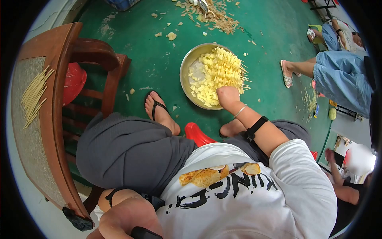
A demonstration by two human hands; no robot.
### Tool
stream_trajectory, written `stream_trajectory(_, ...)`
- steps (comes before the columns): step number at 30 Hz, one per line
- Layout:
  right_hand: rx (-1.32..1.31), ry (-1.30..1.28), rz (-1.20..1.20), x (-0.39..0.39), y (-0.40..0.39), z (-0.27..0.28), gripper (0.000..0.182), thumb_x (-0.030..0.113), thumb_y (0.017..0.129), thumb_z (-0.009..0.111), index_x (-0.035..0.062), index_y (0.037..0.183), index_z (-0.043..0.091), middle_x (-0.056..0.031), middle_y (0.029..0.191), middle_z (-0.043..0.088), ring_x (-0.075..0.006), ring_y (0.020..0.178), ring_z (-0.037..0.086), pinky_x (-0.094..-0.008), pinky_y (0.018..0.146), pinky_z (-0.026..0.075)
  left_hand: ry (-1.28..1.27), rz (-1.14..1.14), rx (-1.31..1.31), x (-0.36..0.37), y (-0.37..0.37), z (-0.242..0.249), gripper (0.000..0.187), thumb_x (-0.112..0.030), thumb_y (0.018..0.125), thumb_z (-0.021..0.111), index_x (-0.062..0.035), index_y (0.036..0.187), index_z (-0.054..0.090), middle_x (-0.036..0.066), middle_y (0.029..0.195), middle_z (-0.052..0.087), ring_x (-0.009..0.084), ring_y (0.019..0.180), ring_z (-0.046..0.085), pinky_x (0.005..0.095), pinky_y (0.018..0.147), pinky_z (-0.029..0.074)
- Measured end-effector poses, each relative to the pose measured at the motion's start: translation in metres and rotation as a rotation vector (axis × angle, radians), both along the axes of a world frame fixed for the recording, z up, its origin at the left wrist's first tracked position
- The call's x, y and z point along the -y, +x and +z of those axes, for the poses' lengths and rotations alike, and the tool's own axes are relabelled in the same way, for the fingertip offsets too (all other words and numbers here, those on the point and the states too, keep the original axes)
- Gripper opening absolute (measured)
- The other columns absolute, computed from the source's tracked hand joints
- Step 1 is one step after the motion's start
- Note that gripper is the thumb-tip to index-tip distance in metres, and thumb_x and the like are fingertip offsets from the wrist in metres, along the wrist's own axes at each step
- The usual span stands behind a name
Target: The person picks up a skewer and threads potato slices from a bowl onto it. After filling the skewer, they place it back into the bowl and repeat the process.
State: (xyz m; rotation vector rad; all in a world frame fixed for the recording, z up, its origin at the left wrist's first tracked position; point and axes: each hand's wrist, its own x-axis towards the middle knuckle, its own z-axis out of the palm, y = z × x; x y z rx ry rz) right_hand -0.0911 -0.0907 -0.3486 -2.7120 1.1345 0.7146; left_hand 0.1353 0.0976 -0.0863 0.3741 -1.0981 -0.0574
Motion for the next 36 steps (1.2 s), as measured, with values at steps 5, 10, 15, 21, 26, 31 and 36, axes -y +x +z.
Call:
stream_trajectory(5, -0.024, 0.003, 0.006, -0.003, 0.004, -0.001, 0.010, 0.006, 0.066, 0.053, 0.0053, 0.067, 0.062, -0.0134, 0.070, 0.062, -0.0271, 0.066, 0.062, -0.0354, 0.056, 0.049, 0.016, -0.015, -0.011, 0.000, 0.002, -0.001, 0.038, -0.019, 0.074, 0.065, -0.0249, 0.111, 0.054, -0.005, 0.124, 0.040, 0.0129, 0.106, 0.042, 0.0344, 0.072, 0.039)
stream_trajectory(10, -0.018, 0.014, 0.029, -0.001, 0.006, -0.005, 0.011, 0.007, 0.068, 0.052, 0.0048, 0.068, 0.062, -0.0134, 0.070, 0.062, -0.0274, 0.066, 0.062, -0.0357, 0.056, 0.049, 0.072, 0.034, -0.010, -0.006, 0.002, -0.001, 0.038, -0.017, 0.074, 0.064, -0.0251, 0.110, 0.054, -0.005, 0.123, 0.042, 0.0122, 0.104, 0.043, 0.0341, 0.071, 0.039)
stream_trajectory(15, 0.013, 0.018, -0.060, 0.010, -0.001, -0.006, 0.011, 0.008, 0.067, 0.051, 0.0056, 0.067, 0.062, -0.0142, 0.069, 0.061, -0.0293, 0.065, 0.061, -0.0371, 0.056, 0.049, 0.013, 0.041, -0.030, -0.004, 0.003, -0.002, 0.037, -0.019, 0.074, 0.064, -0.0256, 0.109, 0.054, -0.005, 0.122, 0.042, 0.0119, 0.104, 0.043, 0.0342, 0.072, 0.038)
stream_trajectory(21, 0.118, -0.019, -0.119, 0.009, -0.010, -0.017, 0.013, 0.017, 0.070, 0.052, 0.0092, 0.067, 0.063, -0.0126, 0.062, 0.058, -0.0301, 0.060, 0.058, -0.0406, 0.053, 0.046, 0.091, 0.114, -0.047, -0.004, -0.005, 0.001, 0.042, -0.012, 0.077, 0.058, -0.0241, 0.116, 0.050, -0.006, 0.125, 0.036, 0.0111, 0.103, 0.043, 0.0344, 0.068, 0.043)
stream_trajectory(26, 0.183, 0.006, -0.098, 0.003, -0.007, -0.020, 0.009, 0.008, 0.063, 0.052, 0.0059, 0.062, 0.060, -0.0153, 0.063, 0.059, -0.0313, 0.061, 0.059, -0.0403, 0.051, 0.047, 0.125, 0.169, -0.081, -0.004, -0.008, 0.002, 0.049, 0.003, 0.078, 0.053, -0.0213, 0.120, 0.048, -0.006, 0.129, 0.030, 0.0103, 0.102, 0.044, 0.0352, 0.065, 0.048)
stream_trajectory(31, 0.218, -0.025, -0.093, -0.001, -0.008, -0.019, 0.010, 0.007, 0.065, 0.050, 0.0056, 0.062, 0.059, -0.0156, 0.064, 0.059, -0.0317, 0.060, 0.059, -0.0408, 0.051, 0.046, 0.083, 0.172, -0.052, -0.001, -0.007, -0.001, 0.050, 0.003, 0.077, 0.053, -0.0221, 0.120, 0.047, -0.005, 0.130, 0.030, 0.0109, 0.102, 0.044, 0.0355, 0.064, 0.047)
stream_trajectory(36, 0.260, -0.028, -0.090, -0.001, -0.006, -0.017, 0.010, 0.008, 0.066, 0.049, 0.0056, 0.063, 0.059, -0.0159, 0.064, 0.058, -0.0325, 0.060, 0.058, -0.0411, 0.051, 0.046, 0.093, 0.163, -0.057, -0.001, -0.008, 0.001, 0.051, 0.003, 0.077, 0.054, -0.0225, 0.120, 0.048, -0.005, 0.130, 0.030, 0.0110, 0.102, 0.044, 0.0358, 0.064, 0.048)
